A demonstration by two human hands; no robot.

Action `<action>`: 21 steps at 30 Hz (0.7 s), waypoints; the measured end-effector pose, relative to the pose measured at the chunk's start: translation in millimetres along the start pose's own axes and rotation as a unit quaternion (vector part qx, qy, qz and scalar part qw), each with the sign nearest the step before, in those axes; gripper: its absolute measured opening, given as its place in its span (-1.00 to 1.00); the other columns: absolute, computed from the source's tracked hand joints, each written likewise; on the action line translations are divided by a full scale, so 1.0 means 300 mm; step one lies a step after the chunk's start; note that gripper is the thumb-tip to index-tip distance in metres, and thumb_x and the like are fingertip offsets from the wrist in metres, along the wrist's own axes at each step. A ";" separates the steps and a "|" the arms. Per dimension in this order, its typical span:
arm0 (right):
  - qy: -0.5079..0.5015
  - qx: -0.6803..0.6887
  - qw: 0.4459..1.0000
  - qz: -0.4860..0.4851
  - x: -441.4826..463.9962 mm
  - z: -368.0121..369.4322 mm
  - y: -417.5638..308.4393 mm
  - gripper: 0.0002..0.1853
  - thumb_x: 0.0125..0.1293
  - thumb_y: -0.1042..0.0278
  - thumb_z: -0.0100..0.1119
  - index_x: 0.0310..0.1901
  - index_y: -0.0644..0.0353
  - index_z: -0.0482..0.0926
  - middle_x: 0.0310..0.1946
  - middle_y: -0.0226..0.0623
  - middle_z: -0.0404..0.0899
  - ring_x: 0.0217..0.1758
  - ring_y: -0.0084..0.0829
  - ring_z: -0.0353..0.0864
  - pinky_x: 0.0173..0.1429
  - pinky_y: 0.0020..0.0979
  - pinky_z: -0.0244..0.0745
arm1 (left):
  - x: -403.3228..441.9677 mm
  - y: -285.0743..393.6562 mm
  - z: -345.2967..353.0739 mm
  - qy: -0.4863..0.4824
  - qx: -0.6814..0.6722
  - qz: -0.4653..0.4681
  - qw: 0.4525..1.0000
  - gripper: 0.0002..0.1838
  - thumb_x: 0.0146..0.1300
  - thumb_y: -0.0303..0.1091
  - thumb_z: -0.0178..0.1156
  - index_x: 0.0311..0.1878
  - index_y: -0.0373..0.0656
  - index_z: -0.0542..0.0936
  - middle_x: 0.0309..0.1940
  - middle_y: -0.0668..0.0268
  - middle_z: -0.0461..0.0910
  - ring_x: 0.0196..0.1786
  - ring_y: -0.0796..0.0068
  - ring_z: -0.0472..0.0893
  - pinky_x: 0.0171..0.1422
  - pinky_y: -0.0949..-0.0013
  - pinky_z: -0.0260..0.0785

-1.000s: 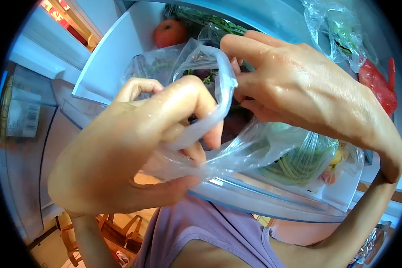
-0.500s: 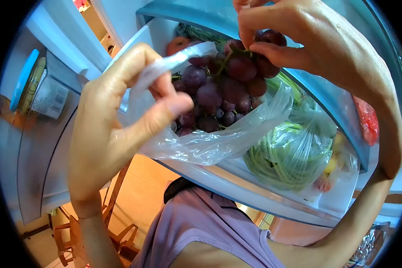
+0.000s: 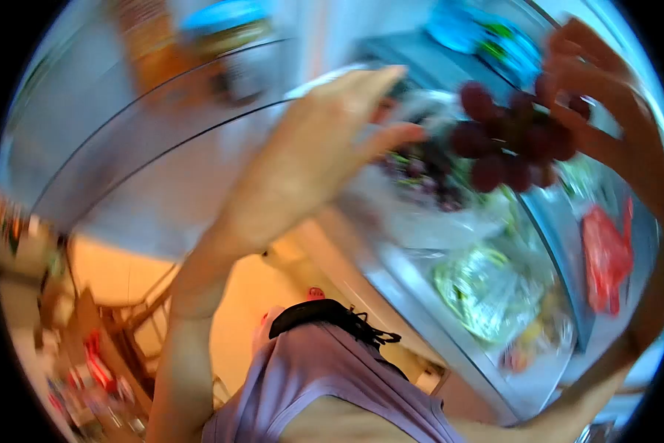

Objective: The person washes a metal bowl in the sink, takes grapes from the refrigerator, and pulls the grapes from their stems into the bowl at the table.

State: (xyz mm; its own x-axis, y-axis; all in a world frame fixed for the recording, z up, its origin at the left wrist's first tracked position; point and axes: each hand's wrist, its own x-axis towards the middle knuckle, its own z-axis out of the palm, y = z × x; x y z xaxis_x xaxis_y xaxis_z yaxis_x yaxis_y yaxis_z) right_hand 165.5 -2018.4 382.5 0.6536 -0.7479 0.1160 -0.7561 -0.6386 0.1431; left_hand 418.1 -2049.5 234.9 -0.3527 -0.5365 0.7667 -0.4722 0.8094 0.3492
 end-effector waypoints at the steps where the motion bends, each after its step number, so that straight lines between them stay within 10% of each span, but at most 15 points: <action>1: 0.003 -0.007 1.000 -0.025 0.045 -0.026 -0.051 -0.93 0.07 0.59 0.15 -0.37 0.30 0.52 -0.32 -0.18 0.41 -0.26 -0.30 0.45 -0.32 -0.44 0.38 | -0.026 0.003 -0.038 0.046 -0.002 0.008 0.999 -0.51 0.17 -0.10 0.20 0.01 -0.32 0.44 -0.27 0.04 0.52 -0.22 0.07 0.54 -0.12 0.17 0.39; 10: 0.043 -0.083 0.925 -0.368 0.400 -0.293 -0.717 -0.88 0.02 0.63 0.18 -0.37 0.26 0.53 -0.38 -0.22 0.43 -0.24 -0.34 0.41 -0.39 -0.49 0.32 | -0.517 0.056 -0.328 0.335 -0.038 -0.084 0.938 -0.61 0.14 -0.51 0.20 0.07 -0.13 0.49 -0.27 0.25 0.55 -0.32 0.34 0.58 -0.27 0.36 0.45; 18: 0.071 0.161 0.795 -0.580 0.552 -0.087 -1.732 -0.85 0.09 0.68 0.10 -0.30 0.26 0.43 -0.23 -0.22 0.31 -0.25 -0.42 0.43 -0.24 -0.52 0.40 | -1.291 0.307 -0.695 0.323 0.066 -0.383 0.863 -0.75 0.17 -0.48 0.11 -0.06 -0.10 0.56 -0.30 0.23 0.58 -0.31 0.27 0.60 -0.22 0.29 0.45; 21: 0.074 0.100 0.741 -0.660 0.633 0.051 -2.181 -0.91 0.13 0.39 0.06 -0.39 0.22 0.44 -0.22 -0.22 0.41 -0.14 -0.22 0.48 -0.20 -0.25 0.46 | -1.582 0.387 -0.795 0.359 0.073 -0.443 0.818 -0.77 0.18 -0.44 0.09 -0.09 -0.08 0.58 -0.29 0.24 0.60 -0.28 0.25 0.60 -0.17 0.28 0.45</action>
State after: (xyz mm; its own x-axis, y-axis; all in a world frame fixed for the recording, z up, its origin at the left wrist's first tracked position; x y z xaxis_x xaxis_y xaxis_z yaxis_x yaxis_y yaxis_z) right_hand 783.8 -1745.3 295.8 0.8136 0.5702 0.1136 0.5644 -0.8215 0.0813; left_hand 723.2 -1643.9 40.0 0.7210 -0.5766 0.3843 -0.3953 0.1133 0.9115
